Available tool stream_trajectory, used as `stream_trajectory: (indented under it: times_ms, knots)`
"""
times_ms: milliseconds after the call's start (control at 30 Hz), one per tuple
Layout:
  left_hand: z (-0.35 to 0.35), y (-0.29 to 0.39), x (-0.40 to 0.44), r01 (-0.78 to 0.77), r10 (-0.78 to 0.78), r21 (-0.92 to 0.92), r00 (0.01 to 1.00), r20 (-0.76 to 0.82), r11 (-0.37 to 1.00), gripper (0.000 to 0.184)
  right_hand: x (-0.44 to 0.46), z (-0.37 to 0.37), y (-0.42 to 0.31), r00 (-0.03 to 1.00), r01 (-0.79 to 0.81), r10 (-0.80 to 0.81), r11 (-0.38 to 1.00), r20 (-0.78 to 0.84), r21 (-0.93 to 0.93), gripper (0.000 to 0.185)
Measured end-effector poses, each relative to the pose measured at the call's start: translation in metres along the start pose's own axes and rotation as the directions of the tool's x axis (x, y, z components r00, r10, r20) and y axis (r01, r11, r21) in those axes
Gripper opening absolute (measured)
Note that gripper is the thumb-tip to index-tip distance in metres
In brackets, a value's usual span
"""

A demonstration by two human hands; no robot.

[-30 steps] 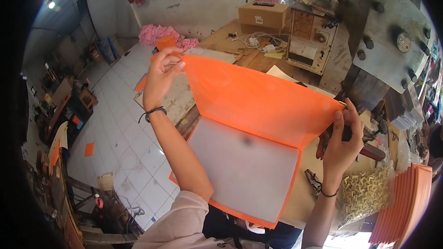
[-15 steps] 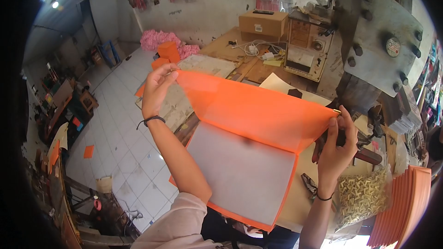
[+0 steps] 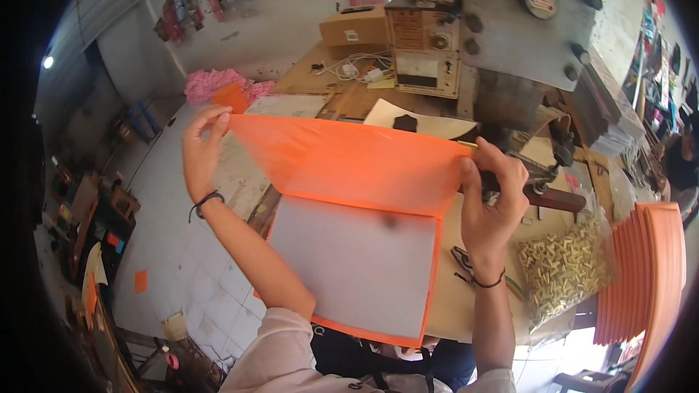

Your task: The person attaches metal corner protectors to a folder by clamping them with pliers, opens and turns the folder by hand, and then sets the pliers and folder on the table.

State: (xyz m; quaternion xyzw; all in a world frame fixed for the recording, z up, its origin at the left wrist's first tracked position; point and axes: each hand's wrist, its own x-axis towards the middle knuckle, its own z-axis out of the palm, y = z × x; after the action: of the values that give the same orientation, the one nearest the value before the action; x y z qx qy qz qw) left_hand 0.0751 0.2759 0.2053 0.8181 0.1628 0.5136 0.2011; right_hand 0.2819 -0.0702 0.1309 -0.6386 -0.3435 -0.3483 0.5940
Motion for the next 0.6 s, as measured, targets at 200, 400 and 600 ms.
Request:
stream_trajectory:
  times_ms: [200,400,600]
  knots:
    - [0.031,0.113,0.005,-0.412,0.352,0.135,0.876,0.330,0.901,0.010,-0.002,-0.003,-0.002,0.989,-0.147,0.147,0.988,-0.004,0.042,0.020]
    - [0.124,0.186,-0.025,-0.390,0.504,-0.350,0.792,0.344,0.852,0.024,-0.001,-0.009,-0.009,0.995,-0.100,0.100,0.995,-0.004,0.002,0.019]
    - [0.145,0.193,-0.030,-0.426,0.563,-0.392,0.741,0.367,0.816,0.022,-0.002,-0.012,-0.001,0.999,-0.052,0.052,0.998,-0.014,0.033,0.020]
